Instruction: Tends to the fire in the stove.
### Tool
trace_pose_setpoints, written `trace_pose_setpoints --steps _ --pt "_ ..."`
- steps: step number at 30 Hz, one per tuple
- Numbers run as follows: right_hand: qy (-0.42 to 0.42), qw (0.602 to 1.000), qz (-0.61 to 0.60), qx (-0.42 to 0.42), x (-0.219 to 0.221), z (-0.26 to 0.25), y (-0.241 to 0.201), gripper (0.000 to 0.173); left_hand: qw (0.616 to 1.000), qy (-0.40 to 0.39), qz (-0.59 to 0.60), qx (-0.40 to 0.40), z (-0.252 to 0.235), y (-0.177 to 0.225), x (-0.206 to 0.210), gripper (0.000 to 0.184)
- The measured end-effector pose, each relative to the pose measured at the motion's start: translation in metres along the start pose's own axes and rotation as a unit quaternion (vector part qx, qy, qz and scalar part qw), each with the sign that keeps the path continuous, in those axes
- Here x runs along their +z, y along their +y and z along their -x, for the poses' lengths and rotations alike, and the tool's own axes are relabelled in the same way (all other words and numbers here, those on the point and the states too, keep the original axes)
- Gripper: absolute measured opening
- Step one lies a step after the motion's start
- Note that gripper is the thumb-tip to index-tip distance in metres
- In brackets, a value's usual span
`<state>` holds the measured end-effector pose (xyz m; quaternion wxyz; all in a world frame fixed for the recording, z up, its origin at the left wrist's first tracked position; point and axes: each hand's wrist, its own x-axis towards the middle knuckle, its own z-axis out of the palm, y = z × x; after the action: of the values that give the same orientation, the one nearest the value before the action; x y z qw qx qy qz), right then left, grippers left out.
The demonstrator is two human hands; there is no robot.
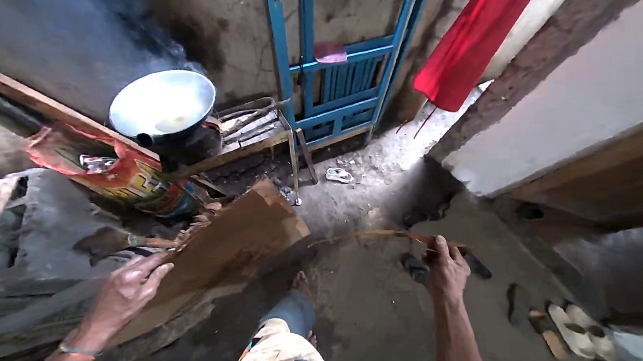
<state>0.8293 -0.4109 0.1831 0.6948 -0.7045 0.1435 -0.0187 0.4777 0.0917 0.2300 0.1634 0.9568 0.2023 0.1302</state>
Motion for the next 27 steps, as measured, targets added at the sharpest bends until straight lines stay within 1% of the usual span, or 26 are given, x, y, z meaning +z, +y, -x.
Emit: trace_pose_setpoints --steps 2,6,8,11,13,16,19,22,25,27 --pt "-0.04 0.999 -0.005 -0.017 0.029 -0.023 -0.021 0.022 1.0 -0.001 0.008 -0.025 -0.022 0.001 0.025 0.035" --pt "-0.093 0.992 -0.049 -0.066 0.087 -0.084 -0.053 0.017 0.995 -0.026 0.033 -0.088 -0.078 0.003 0.071 0.029" --pt "-0.109 0.987 -0.077 -0.085 0.114 -0.118 -0.073 0.015 0.99 -0.061 0.043 -0.121 -0.116 0.01 0.084 0.027" --pt "-0.11 0.983 -0.086 -0.121 0.15 -0.166 -0.109 0.013 0.98 -0.119 0.057 -0.151 -0.177 0.025 0.1 0.03" --pt "-0.109 0.982 -0.091 -0.127 0.169 -0.193 -0.121 0.011 0.975 -0.154 0.049 -0.152 -0.219 0.039 0.106 0.032" --pt "-0.119 0.974 -0.096 -0.167 0.196 -0.239 -0.134 0.009 0.978 -0.154 0.028 -0.136 -0.299 0.068 0.13 0.03" --pt "-0.119 0.975 -0.056 -0.181 0.217 -0.281 -0.145 0.009 0.963 -0.207 0.035 -0.167 -0.375 0.105 0.16 0.035" --pt "-0.141 0.967 -0.036 -0.209 0.235 -0.33 -0.153 0.008 0.953 -0.23 0.021 -0.193 -0.447 0.136 0.195 0.035" --pt "-0.173 0.957 -0.046 -0.227 0.245 -0.392 -0.156 0.009 0.951 -0.229 0.003 -0.206 -0.507 0.158 0.239 0.035" --pt "-0.192 0.954 -0.059 -0.223 0.252 -0.436 -0.158 0.009 0.951 -0.213 -0.003 -0.226 -0.545 0.176 0.261 0.034"
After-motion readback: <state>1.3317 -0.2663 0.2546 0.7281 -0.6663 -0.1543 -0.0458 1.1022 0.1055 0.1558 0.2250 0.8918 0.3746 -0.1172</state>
